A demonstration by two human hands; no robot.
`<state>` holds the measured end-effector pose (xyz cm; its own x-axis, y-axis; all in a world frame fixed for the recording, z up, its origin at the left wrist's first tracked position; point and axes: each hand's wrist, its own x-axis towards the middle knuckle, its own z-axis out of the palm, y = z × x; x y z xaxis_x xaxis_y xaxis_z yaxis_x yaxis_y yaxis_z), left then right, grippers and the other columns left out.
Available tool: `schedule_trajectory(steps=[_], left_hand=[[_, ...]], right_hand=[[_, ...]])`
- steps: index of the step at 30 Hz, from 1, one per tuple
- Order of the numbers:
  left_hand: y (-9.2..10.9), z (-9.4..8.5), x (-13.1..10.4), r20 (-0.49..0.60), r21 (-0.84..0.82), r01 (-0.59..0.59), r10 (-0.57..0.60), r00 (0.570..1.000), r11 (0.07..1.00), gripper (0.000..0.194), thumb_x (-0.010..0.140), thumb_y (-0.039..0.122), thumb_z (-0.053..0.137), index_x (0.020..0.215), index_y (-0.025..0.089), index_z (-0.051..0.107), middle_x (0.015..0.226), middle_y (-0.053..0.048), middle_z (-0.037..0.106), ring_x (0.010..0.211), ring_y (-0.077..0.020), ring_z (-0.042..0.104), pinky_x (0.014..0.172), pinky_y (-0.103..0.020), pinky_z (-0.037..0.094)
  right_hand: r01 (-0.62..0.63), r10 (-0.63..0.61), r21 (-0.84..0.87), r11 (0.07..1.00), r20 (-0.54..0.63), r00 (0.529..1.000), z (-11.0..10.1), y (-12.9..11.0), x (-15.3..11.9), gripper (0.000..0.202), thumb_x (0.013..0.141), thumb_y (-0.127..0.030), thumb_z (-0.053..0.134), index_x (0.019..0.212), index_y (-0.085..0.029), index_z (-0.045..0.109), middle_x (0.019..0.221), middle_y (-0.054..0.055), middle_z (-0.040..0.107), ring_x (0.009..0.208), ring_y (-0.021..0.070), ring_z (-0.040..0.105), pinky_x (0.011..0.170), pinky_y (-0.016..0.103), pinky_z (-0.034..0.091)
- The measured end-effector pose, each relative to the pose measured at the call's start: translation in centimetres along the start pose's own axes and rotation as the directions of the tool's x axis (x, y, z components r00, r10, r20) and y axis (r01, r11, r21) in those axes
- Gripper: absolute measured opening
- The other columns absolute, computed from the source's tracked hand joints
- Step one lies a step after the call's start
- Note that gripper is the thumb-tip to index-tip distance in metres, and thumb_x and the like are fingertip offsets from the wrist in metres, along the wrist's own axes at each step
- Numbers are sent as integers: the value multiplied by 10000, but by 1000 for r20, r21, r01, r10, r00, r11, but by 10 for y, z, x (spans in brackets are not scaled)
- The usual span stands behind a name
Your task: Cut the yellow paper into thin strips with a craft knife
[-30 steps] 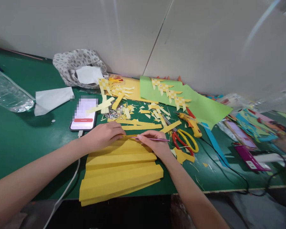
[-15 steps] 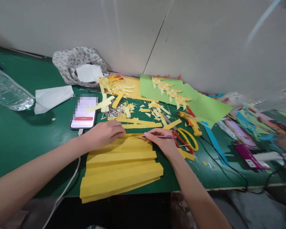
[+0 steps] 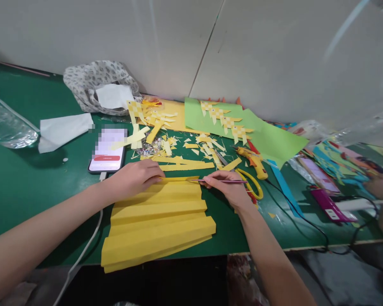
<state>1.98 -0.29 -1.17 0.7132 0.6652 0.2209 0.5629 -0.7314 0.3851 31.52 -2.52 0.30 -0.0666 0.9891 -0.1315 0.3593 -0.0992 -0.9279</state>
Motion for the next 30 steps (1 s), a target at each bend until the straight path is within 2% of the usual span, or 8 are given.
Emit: schedule_trajectory(steps=[7, 12, 16, 19, 22, 26, 30], left_hand=[[0, 0, 0, 5, 4, -8, 8, 1000, 1000, 266, 968, 253, 399, 992, 180, 654, 992, -76, 665, 883, -196, 618, 749, -295, 496], [-1, 0, 0, 10, 1, 1, -1, 1000, 1000, 266, 964, 238, 400, 1001, 176, 656, 1004, -78, 660, 895, -198, 620, 755, -299, 500], [0, 0, 1, 30, 1, 18, -18, 999, 1000, 272, 960, 232, 401, 1010, 171, 661, 1007, -80, 659, 902, -208, 624, 752, -313, 507], [1, -1, 2, 28, -3, 24, -24, 999, 1000, 274, 956, 226, 399, 1013, 168, 661, 1000, -83, 660, 905, -216, 624, 752, -326, 512], [1, -1, 2, 31, -14, 27, -26, 999, 1000, 265, 953, 221, 402, 1009, 168, 656, 996, -81, 658, 900, -216, 622, 750, -330, 511], [1, 0, 2, 21, -18, 29, -28, 999, 999, 246, 945, 217, 418, 995, 170, 654, 978, -75, 660, 891, -214, 618, 744, -327, 504], [2, -1, 3, 13, -31, 32, -32, 999, 999, 230, 939, 224, 435, 982, 169, 655, 948, -70, 662, 865, -202, 616, 720, -304, 495]], right_hand=[[-4, 4, 0, 1000, -22, 1000, -17, 9, 1, 224, 665, -406, 787, 707, -189, 750, 672, 53, 734, 631, 176, 653, 606, 289, 496], [-17, 16, -19, 1000, -45, 999, -25, 5, -1, 209, 644, -398, 794, 697, -199, 757, 700, 62, 745, 636, 187, 668, 599, 293, 515], [-24, 16, -77, 997, -95, 995, -36, 1, -4, 227, 620, -409, 804, 671, -194, 754, 671, 62, 737, 620, 190, 665, 573, 287, 516], [17, -21, -30, 999, -148, 989, -38, -1, -7, 216, 623, -409, 806, 655, -203, 749, 658, 50, 734, 588, 168, 646, 549, 267, 494], [83, -75, 47, 995, -147, 986, -20, -9, -9, 192, 635, -399, 800, 637, -216, 741, 635, 34, 728, 578, 161, 645, 575, 272, 499], [33, -33, -5, 999, 8, 999, 23, -27, -8, 204, 666, -392, 777, 674, -191, 745, 672, 48, 735, 614, 173, 657, 586, 275, 501], [15, -14, -11, 1000, 41, 999, 50, -35, -3, 238, 663, -407, 762, 685, -172, 741, 661, 57, 731, 596, 174, 649, 548, 268, 482]])
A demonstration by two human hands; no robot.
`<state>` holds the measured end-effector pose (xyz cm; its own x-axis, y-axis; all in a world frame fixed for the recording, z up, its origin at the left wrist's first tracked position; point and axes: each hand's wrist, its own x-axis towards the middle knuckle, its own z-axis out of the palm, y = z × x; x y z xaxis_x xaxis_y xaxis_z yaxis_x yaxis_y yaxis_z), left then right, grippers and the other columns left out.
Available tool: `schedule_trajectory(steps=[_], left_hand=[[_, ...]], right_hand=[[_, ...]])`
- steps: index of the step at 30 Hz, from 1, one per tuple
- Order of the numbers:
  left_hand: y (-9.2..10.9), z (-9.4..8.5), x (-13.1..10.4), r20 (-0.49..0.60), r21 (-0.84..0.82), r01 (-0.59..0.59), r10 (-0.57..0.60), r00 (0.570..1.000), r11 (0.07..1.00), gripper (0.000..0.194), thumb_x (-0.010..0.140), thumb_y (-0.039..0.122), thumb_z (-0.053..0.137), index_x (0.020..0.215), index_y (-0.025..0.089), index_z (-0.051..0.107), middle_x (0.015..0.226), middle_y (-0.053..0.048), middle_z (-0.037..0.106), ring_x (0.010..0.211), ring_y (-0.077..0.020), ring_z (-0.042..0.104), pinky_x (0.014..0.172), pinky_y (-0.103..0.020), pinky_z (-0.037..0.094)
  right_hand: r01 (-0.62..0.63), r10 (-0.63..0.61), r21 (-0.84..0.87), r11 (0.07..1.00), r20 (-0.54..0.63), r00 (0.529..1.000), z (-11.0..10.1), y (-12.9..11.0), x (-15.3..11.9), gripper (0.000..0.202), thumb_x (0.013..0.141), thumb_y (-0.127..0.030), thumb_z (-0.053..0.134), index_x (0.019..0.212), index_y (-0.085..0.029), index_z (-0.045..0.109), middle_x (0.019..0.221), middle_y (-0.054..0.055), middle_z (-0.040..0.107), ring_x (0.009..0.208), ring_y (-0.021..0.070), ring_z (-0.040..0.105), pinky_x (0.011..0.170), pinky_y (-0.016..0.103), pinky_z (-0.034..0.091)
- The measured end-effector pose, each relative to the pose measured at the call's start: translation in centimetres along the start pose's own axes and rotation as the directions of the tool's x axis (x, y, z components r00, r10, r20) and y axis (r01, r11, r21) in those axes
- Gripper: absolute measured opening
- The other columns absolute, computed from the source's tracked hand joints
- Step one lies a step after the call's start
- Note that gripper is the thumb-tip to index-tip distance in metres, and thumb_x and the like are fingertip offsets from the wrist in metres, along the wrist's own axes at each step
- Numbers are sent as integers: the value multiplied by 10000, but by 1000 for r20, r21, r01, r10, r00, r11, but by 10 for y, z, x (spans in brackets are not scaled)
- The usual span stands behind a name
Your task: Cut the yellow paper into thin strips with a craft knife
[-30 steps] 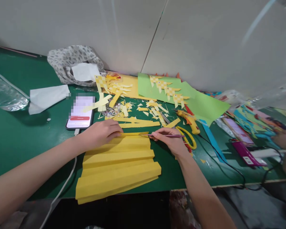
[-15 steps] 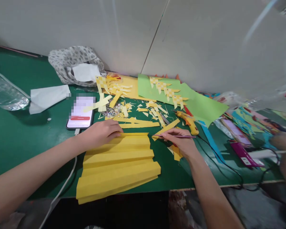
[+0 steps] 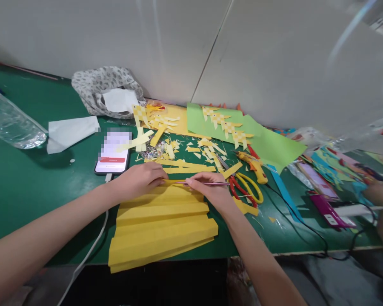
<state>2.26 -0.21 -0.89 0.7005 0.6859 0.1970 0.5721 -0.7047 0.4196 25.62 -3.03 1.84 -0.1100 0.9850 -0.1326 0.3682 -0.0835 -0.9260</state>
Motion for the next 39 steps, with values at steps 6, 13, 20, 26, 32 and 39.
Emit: schedule_trajectory(steps=[6, 13, 20, 26, 32, 39], left_hand=[[1, -2, 1, 17, 20, -9, 9, 1000, 1000, 236, 945, 232, 425, 981, 172, 650, 942, -66, 661, 851, -195, 613, 708, -291, 487], [1, -2, 1, 21, 19, -8, 8, 1000, 1000, 218, 946, 228, 438, 982, 183, 649, 952, -63, 663, 862, -197, 616, 718, -288, 488], [0, -1, 0, 20, 2, 2, -2, 1000, 1000, 240, 953, 237, 423, 991, 173, 651, 984, -72, 660, 893, -212, 617, 753, -320, 498], [-1, 0, -1, 14, 9, 6, -7, 1000, 1000, 240, 945, 203, 419, 998, 176, 651, 1000, -74, 660, 906, -216, 619, 755, -328, 506], [0, 0, 0, 2, 18, -11, 11, 1000, 1000, 264, 947, 220, 409, 993, 173, 665, 984, -81, 667, 890, -209, 626, 749, -324, 518], [0, -2, 0, 11, 15, -8, 7, 1000, 1000, 265, 952, 238, 412, 994, 173, 665, 985, -82, 668, 891, -208, 621, 758, -325, 513]], right_hand=[[-24, 24, -5, 1000, 12, 1000, 4, 1, 4, 212, 666, -387, 752, 671, -176, 740, 674, 55, 736, 609, 168, 655, 560, 260, 486], [-23, 22, 37, 999, 22, 1000, -4, 15, 7, 249, 660, -422, 766, 703, -177, 747, 702, 69, 747, 622, 184, 672, 580, 281, 505], [-57, 58, 52, 997, -22, 998, -28, 21, 3, 243, 641, -416, 790, 684, -182, 741, 672, 54, 737, 608, 173, 659, 621, 293, 512], [-57, 57, 13, 998, -35, 998, -50, 27, 0, 238, 654, -412, 784, 693, -182, 743, 683, 54, 737, 644, 173, 663, 659, 291, 516], [-58, 55, -60, 997, -57, 997, -70, 35, -1, 263, 648, -435, 786, 712, -181, 758, 695, 72, 742, 643, 187, 665, 617, 291, 514], [-64, 55, -53, 997, -159, 986, -90, 37, -9, 234, 629, -428, 807, 681, -206, 753, 706, 69, 743, 634, 193, 664, 581, 294, 520]])
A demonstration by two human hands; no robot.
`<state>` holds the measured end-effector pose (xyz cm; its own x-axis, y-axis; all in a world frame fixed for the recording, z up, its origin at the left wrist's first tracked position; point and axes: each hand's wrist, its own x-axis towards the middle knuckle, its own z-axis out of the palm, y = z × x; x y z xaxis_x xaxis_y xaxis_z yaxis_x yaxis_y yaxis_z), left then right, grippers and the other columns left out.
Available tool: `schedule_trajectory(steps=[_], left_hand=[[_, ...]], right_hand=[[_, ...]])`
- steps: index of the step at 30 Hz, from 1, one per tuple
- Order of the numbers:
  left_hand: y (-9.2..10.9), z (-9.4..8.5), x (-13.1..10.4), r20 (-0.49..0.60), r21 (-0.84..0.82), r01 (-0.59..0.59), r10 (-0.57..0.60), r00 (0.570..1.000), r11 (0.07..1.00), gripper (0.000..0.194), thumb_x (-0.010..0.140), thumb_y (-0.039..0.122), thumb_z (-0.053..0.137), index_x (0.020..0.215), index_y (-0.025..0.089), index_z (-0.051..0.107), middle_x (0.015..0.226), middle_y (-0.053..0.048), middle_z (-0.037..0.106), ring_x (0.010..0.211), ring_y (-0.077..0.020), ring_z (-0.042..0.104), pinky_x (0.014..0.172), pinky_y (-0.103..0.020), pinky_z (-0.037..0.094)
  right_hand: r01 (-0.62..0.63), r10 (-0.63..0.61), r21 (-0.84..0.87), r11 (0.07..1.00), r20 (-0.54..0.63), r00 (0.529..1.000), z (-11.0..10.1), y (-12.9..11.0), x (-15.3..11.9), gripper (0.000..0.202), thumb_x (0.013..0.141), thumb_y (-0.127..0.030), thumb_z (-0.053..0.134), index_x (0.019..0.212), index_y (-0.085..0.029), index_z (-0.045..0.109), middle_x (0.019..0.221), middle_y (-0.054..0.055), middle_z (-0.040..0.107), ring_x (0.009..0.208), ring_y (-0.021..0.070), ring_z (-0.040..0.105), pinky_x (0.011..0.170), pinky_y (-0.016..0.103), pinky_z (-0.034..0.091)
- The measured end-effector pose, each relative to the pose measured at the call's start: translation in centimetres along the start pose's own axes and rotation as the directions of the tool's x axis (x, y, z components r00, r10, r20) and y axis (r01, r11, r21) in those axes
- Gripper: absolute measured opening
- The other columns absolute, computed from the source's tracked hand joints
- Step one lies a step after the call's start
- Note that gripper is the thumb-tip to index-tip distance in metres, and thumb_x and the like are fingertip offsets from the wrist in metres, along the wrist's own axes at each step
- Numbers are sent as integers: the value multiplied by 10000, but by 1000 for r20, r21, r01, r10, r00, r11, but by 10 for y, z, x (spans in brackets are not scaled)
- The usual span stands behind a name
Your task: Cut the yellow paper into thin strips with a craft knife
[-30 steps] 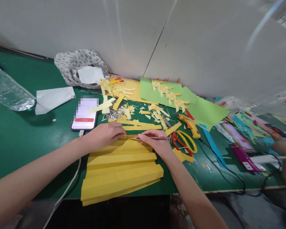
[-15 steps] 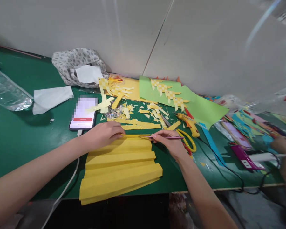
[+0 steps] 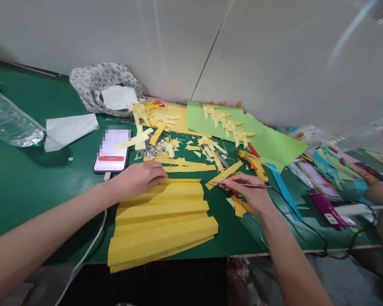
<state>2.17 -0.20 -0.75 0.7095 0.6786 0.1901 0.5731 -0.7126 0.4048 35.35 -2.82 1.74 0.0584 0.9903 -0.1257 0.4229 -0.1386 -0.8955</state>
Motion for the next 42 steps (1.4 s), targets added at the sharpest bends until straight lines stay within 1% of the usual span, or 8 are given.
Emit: schedule_trajectory(steps=[2, 4, 8, 11, 15, 27, 36, 42], left_hand=[[0, 0, 0, 6, 0, 8, -8, 1000, 1000, 254, 950, 233, 419, 997, 174, 662, 993, -80, 667, 895, -208, 621, 760, -323, 511], [0, 0, 0, 12, -1, 12, -12, 1000, 1000, 248, 950, 232, 423, 1003, 172, 658, 999, -79, 664, 903, -211, 620, 765, -324, 507], [-1, 1, 0, 3, -10, 0, 0, 1000, 1000, 250, 955, 242, 418, 990, 174, 656, 975, -74, 662, 887, -203, 616, 755, -308, 494], [-1, 1, 0, 3, -15, -4, 4, 1000, 1000, 247, 952, 233, 416, 990, 167, 652, 955, -74, 657, 867, -201, 612, 725, -302, 490], [0, 0, 1, 9, -16, -2, 2, 1000, 1000, 251, 945, 226, 415, 993, 160, 653, 946, -78, 658, 861, -204, 614, 714, -311, 497], [0, -1, 1, 3, -5, -13, 13, 1000, 1000, 268, 957, 257, 406, 991, 168, 656, 958, -79, 662, 865, -195, 616, 724, -292, 495], [1, 0, 1, 13, -15, 19, -19, 1000, 1000, 245, 955, 249, 429, 996, 164, 656, 985, -76, 664, 896, -207, 619, 759, -318, 505], [0, 1, 1, -10, -13, -6, 6, 1000, 1000, 268, 951, 253, 415, 987, 174, 669, 973, -79, 673, 880, -196, 624, 754, -314, 517]], right_hand=[[16, -16, 39, 999, -25, 1000, 4, -4, -3, 225, 631, -422, 806, 668, -207, 749, 690, 65, 739, 623, 191, 661, 585, 299, 523], [45, -43, 81, 996, -29, 999, 17, -13, -7, 212, 652, -416, 789, 662, -208, 747, 671, 57, 735, 621, 188, 665, 624, 308, 533], [61, -66, 48, 997, 91, 994, 59, -34, -16, 197, 669, -394, 775, 680, -199, 744, 663, 47, 733, 625, 188, 672, 606, 291, 523], [52, -56, 30, 998, 140, 989, 84, -45, -17, 215, 677, -400, 761, 702, -188, 744, 693, 55, 742, 643, 192, 677, 573, 275, 504], [32, -39, 41, 999, 162, 986, 95, -47, -14, 229, 684, -406, 746, 693, -177, 737, 696, 66, 745, 640, 193, 683, 588, 277, 515], [15, -29, 86, 996, 161, 987, 82, -27, -4, 263, 663, -438, 773, 712, -181, 747, 718, 69, 753, 617, 180, 673, 581, 278, 517], [8, -14, 47, 999, 113, 993, 50, -18, -2, 263, 657, -430, 782, 720, -177, 745, 673, 59, 730, 640, 188, 668, 642, 304, 531], [15, -15, 8, 1000, 18, 1000, 25, -7, 0, 267, 628, -445, 793, 696, -190, 753, 713, 75, 746, 629, 202, 672, 602, 311, 542]])
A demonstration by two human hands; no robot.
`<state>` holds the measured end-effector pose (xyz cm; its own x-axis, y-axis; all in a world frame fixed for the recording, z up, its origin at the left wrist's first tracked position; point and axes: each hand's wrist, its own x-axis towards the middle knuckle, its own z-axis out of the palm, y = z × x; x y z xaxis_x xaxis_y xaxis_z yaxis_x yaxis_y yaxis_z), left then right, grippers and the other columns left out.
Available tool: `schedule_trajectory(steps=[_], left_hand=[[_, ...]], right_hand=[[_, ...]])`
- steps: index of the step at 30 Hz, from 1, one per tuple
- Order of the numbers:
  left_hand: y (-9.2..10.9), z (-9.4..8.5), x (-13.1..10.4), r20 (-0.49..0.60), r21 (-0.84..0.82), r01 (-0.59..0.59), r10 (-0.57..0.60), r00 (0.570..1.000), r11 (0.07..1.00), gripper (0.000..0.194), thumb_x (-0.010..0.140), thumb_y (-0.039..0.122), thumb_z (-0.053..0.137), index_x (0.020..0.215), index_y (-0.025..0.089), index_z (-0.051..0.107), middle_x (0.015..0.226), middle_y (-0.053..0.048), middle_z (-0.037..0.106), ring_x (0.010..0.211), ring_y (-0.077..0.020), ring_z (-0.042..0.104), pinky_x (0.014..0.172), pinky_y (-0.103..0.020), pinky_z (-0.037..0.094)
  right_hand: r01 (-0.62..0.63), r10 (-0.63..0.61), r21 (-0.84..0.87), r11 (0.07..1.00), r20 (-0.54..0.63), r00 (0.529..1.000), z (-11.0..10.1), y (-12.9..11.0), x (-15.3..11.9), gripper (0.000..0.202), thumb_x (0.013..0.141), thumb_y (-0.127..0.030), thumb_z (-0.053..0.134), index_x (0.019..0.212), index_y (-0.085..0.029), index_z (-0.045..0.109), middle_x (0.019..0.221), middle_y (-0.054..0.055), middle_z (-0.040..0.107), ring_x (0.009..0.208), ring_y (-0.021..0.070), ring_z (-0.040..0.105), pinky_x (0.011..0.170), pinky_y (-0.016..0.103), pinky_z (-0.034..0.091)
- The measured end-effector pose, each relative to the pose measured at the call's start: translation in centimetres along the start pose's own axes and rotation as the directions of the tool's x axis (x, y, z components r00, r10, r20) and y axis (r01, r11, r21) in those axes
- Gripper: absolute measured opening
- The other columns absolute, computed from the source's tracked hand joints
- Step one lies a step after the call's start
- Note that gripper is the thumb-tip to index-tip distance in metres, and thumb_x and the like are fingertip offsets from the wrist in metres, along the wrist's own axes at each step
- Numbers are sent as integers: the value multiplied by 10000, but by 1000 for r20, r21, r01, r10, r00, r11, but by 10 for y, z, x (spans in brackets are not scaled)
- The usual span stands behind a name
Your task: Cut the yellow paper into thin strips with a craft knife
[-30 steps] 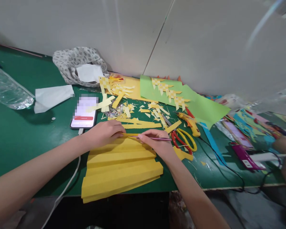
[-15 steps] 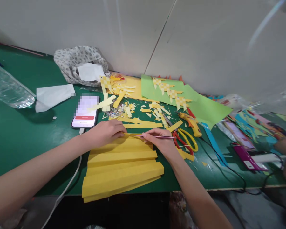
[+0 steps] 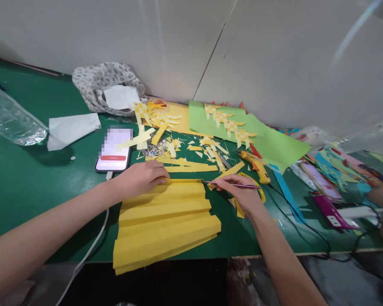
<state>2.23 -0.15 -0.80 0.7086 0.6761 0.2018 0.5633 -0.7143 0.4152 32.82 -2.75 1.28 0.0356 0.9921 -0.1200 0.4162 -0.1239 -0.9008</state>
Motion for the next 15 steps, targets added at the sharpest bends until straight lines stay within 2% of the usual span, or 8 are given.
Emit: schedule_trajectory(steps=[3, 6, 8, 11, 15], left_hand=[[0, 0, 0, 1, -1, 3, -3, 1000, 1000, 262, 948, 255, 422, 987, 175, 668, 975, -81, 673, 885, -201, 626, 751, -313, 517], [0, -1, 0, 11, 1, 14, -14, 1000, 1000, 254, 949, 252, 424, 986, 173, 663, 984, -78, 671, 896, -206, 625, 751, -311, 512], [0, 0, 0, 16, -3, 13, -13, 1000, 1000, 249, 949, 248, 425, 985, 178, 661, 980, -73, 669, 894, -205, 624, 744, -309, 509], [-1, 1, 0, 10, -15, 6, -6, 1000, 1000, 247, 949, 244, 424, 987, 179, 659, 966, -72, 666, 884, -204, 619, 735, -309, 501], [-1, 2, 0, 1, -11, 13, -13, 1000, 1000, 239, 945, 235, 430, 984, 176, 658, 954, -70, 665, 871, -203, 617, 722, -307, 494]], right_hand=[[6, -7, -18, 1000, -22, 1000, -10, -2, -1, 257, 630, -448, 792, 690, -200, 759, 728, 78, 752, 637, 210, 680, 594, 309, 544], [37, -38, -18, 999, -54, 998, -5, -12, -6, 246, 623, -448, 796, 674, -211, 756, 703, 70, 750, 620, 208, 676, 596, 312, 545], [54, -54, 12, 998, -35, 998, 8, -21, -9, 245, 611, -443, 801, 664, -210, 749, 668, 57, 741, 597, 203, 672, 595, 314, 544], [60, -59, -2, 998, 70, 996, 35, -32, -11, 225, 657, -423, 775, 684, -201, 749, 677, 54, 739, 632, 199, 678, 586, 292, 528], [36, -36, 5, 999, 165, 986, 61, -34, -6, 242, 678, -427, 759, 713, -188, 747, 689, 56, 739, 628, 185, 669, 559, 269, 496]])
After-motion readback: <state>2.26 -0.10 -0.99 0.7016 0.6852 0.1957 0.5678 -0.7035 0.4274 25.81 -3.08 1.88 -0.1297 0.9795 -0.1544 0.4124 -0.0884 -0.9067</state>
